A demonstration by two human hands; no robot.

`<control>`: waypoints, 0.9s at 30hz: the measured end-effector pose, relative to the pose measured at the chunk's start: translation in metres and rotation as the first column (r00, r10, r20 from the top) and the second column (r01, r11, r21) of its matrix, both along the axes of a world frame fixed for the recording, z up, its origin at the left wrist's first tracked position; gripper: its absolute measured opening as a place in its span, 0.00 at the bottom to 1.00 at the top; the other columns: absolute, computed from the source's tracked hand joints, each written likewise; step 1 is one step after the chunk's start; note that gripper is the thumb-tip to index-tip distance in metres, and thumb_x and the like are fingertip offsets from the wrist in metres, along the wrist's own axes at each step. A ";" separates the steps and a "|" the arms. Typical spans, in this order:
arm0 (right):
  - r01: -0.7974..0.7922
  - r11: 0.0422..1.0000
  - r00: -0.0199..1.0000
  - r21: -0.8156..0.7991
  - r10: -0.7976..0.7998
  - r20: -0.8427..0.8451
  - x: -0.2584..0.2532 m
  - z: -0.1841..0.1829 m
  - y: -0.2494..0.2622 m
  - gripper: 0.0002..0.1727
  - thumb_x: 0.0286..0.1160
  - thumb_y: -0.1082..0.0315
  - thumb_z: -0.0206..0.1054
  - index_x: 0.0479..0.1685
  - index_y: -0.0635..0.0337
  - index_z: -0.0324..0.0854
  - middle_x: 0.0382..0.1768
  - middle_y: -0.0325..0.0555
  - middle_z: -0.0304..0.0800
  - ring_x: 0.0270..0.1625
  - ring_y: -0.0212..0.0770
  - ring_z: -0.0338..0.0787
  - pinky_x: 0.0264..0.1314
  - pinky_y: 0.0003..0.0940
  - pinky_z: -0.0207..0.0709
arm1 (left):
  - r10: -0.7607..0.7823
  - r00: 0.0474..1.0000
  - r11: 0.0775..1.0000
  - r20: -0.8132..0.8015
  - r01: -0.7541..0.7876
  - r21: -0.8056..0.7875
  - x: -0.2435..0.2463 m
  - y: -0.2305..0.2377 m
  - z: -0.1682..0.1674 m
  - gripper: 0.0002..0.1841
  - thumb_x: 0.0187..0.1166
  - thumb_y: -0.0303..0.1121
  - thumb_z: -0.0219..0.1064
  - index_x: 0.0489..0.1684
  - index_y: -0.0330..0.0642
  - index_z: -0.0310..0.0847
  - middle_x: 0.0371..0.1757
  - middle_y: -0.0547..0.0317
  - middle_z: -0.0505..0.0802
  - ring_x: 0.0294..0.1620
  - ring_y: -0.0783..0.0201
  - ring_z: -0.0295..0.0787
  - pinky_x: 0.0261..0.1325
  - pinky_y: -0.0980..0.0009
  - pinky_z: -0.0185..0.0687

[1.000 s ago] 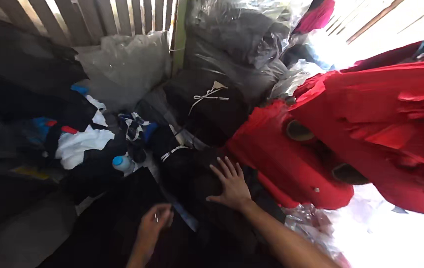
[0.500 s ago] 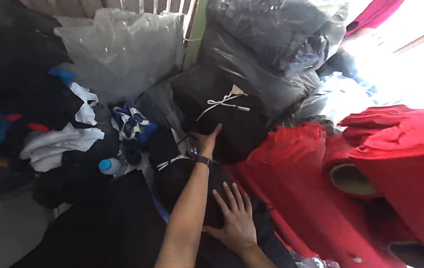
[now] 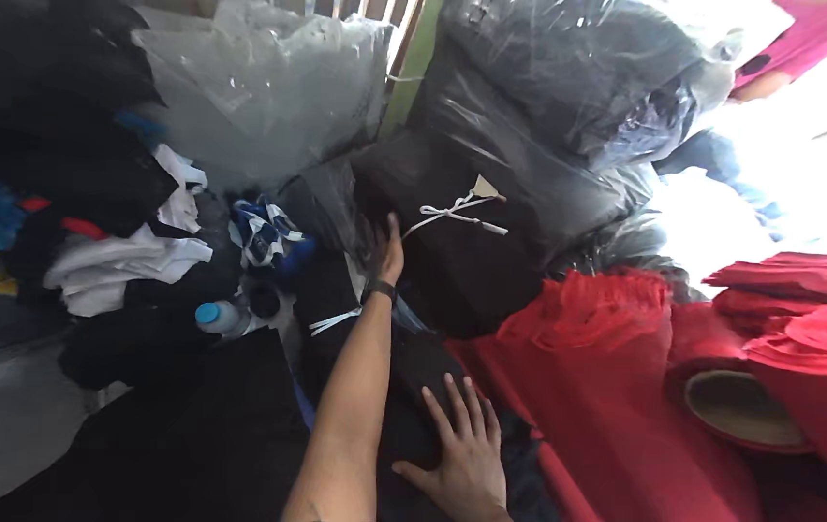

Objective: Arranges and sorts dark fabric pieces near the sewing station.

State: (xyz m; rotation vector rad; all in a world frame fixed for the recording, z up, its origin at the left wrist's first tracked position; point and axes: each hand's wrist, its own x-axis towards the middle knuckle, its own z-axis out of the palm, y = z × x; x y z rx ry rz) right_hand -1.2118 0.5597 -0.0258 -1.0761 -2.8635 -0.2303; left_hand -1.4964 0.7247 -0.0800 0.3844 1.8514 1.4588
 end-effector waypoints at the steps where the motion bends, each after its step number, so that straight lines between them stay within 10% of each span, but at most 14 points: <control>1: -0.002 1.000 1.000 0.003 0.002 0.005 0.001 0.001 0.000 0.64 0.39 0.03 0.48 0.84 0.29 0.73 0.88 0.50 0.68 0.90 0.60 0.62 0.86 0.70 0.52 | 0.007 1.000 0.999 -0.026 -0.007 -0.032 0.009 -0.007 -0.007 0.49 0.79 0.78 0.32 0.97 0.56 0.49 0.96 0.53 0.57 0.95 0.45 0.49 0.90 0.34 0.48; 6: -0.017 1.000 1.000 0.010 0.017 0.014 0.002 -0.002 0.000 0.64 0.40 0.03 0.47 0.84 0.30 0.74 0.87 0.51 0.69 0.91 0.60 0.62 0.86 0.70 0.51 | 0.017 0.998 0.963 -0.053 -0.031 -0.269 0.012 -0.003 -0.017 0.51 0.78 0.76 0.46 0.93 0.45 0.55 0.88 0.35 0.69 0.87 0.34 0.64 0.82 0.30 0.60; 12: -0.013 1.000 1.000 -0.003 0.013 0.006 -0.002 -0.003 -0.001 0.65 0.40 0.04 0.49 0.84 0.32 0.74 0.87 0.52 0.69 0.91 0.61 0.62 0.86 0.71 0.51 | 0.034 0.886 0.992 0.463 -0.087 0.093 0.027 -0.029 -0.035 0.45 0.79 0.66 0.63 0.89 0.43 0.61 0.83 0.39 0.75 0.81 0.42 0.70 0.77 0.41 0.69; 16: -0.022 1.000 1.000 0.008 0.022 0.010 -0.002 -0.003 0.001 0.65 0.41 0.04 0.49 0.83 0.33 0.75 0.86 0.54 0.69 0.90 0.62 0.63 0.85 0.71 0.52 | -0.079 0.993 0.990 0.091 0.089 -0.105 0.036 -0.032 0.003 0.48 0.74 0.72 0.62 0.82 0.37 0.70 0.79 0.35 0.79 0.81 0.39 0.74 0.80 0.35 0.68; 18: -0.026 1.000 1.000 0.010 0.026 0.004 -0.002 -0.004 0.002 0.65 0.41 0.04 0.48 0.83 0.34 0.75 0.86 0.55 0.69 0.90 0.62 0.63 0.85 0.71 0.52 | -0.105 0.994 0.976 -0.002 0.102 -0.193 0.045 -0.029 0.010 0.50 0.74 0.73 0.59 0.87 0.39 0.65 0.90 0.32 0.63 0.90 0.33 0.56 0.84 0.28 0.52; 20: -0.024 1.000 1.000 0.015 0.024 0.004 -0.001 -0.004 0.002 0.65 0.41 0.04 0.48 0.84 0.34 0.74 0.87 0.54 0.69 0.90 0.61 0.63 0.86 0.70 0.52 | -0.100 0.993 0.980 0.066 0.110 -0.166 0.048 -0.029 0.018 0.52 0.75 0.75 0.57 0.89 0.39 0.60 0.92 0.32 0.57 0.91 0.32 0.52 0.85 0.29 0.52; 24: -0.023 1.000 1.000 0.018 0.023 0.014 -0.004 -0.006 0.002 0.66 0.40 0.03 0.47 0.83 0.35 0.75 0.87 0.53 0.69 0.91 0.62 0.61 0.86 0.71 0.51 | -0.010 0.941 0.995 0.337 -0.025 0.100 0.051 -0.027 0.047 0.55 0.67 0.77 0.63 0.89 0.42 0.61 0.82 0.36 0.76 0.83 0.39 0.71 0.77 0.35 0.71; 27: -0.037 0.999 0.999 0.005 0.037 0.004 -0.002 -0.008 0.002 0.66 0.42 0.04 0.47 0.84 0.39 0.75 0.86 0.57 0.69 0.90 0.64 0.61 0.86 0.71 0.50 | -0.015 0.967 0.994 0.256 -0.012 0.106 0.059 -0.023 0.066 0.58 0.69 0.72 0.68 0.94 0.41 0.49 0.90 0.33 0.61 0.87 0.33 0.62 0.80 0.32 0.65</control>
